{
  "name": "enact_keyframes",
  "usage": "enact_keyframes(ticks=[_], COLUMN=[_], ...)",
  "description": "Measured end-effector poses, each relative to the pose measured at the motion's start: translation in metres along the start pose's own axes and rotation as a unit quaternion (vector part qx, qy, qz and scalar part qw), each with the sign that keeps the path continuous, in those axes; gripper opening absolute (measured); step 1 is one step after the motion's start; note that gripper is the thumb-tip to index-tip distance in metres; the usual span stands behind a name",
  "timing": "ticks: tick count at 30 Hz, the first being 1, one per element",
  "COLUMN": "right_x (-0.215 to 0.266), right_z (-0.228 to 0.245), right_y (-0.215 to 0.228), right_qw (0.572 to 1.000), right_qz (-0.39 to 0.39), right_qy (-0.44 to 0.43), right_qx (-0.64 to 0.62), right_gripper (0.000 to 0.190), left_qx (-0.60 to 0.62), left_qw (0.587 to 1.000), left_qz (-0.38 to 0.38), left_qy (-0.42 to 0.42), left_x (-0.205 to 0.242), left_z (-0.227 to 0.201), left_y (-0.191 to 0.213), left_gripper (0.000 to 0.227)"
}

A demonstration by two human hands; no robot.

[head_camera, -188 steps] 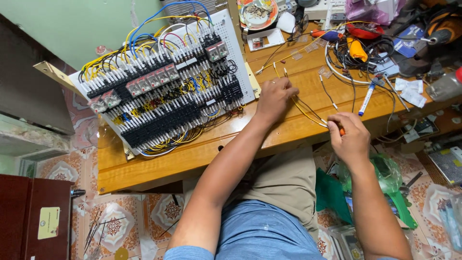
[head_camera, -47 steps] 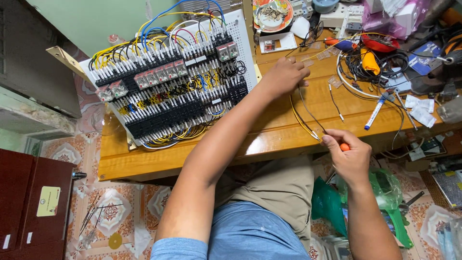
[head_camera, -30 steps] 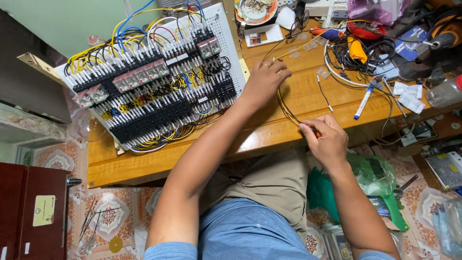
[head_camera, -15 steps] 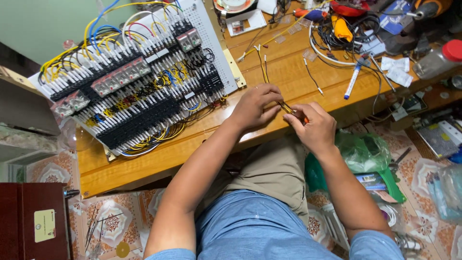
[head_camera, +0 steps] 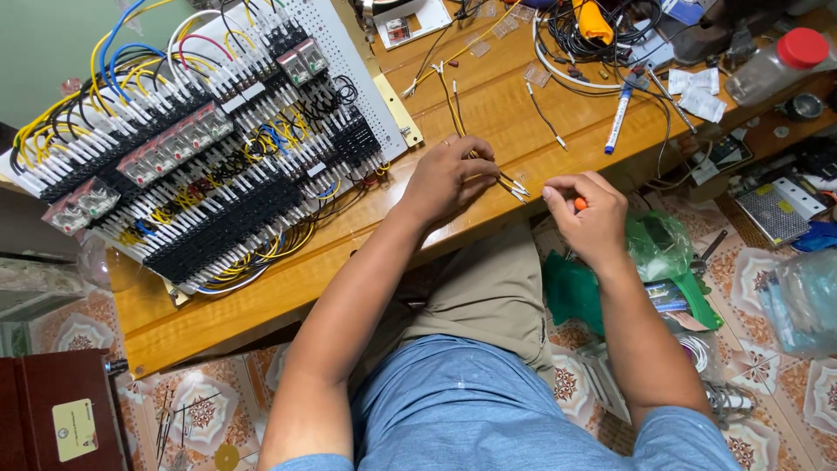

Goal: Wiring an electrical control panel by connecting individual wires to terminal blocks using a screwdriver.

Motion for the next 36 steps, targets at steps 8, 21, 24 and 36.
enact_keyframes(ticks=[8, 21, 24, 36], right_x=[-0.051, -0.064, -0.062, -0.058], right_z=[0.032, 0.019, 0.008, -0.004], right_y=[-0.017, -0.022, -0.019, 0.025], right_qw=[0.984, 0.954, 0.948, 0.963], right_qz=[0.167, 0.220, 0.220, 0.168], right_qy=[-0.021, -0.117, -0.122, -0.116], right_qx=[0.058, 0.170, 0.195, 0.177], right_gripper=[0.013, 0.016, 0.016, 0.015], left_qx=[0.007, 0.022, 0.025, 0.035], left_qw=[0.999, 0.998, 0.997, 0.997], left_qz=[0.029, 0.056, 0.058, 0.062], left_qy=[0.023, 0.033, 0.035, 0.027], left_x=[-0.002, -0.003, -0.002, -0.002], left_z=[0.003, 0.000, 0.000, 0.005], left_y=[-0.002, 0.007, 0.007, 0.003], left_gripper=[0.009, 0.008, 0.008, 0.006])
Point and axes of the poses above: each hand's wrist, its own x-axis away from the middle knuckle, its own y-axis out of the back of the hand, z = x × y, the point moved 2 cm from there along -x, towards the middle knuckle, and after that the axes turned 14 degrees about -x, right-handed, at the moved point
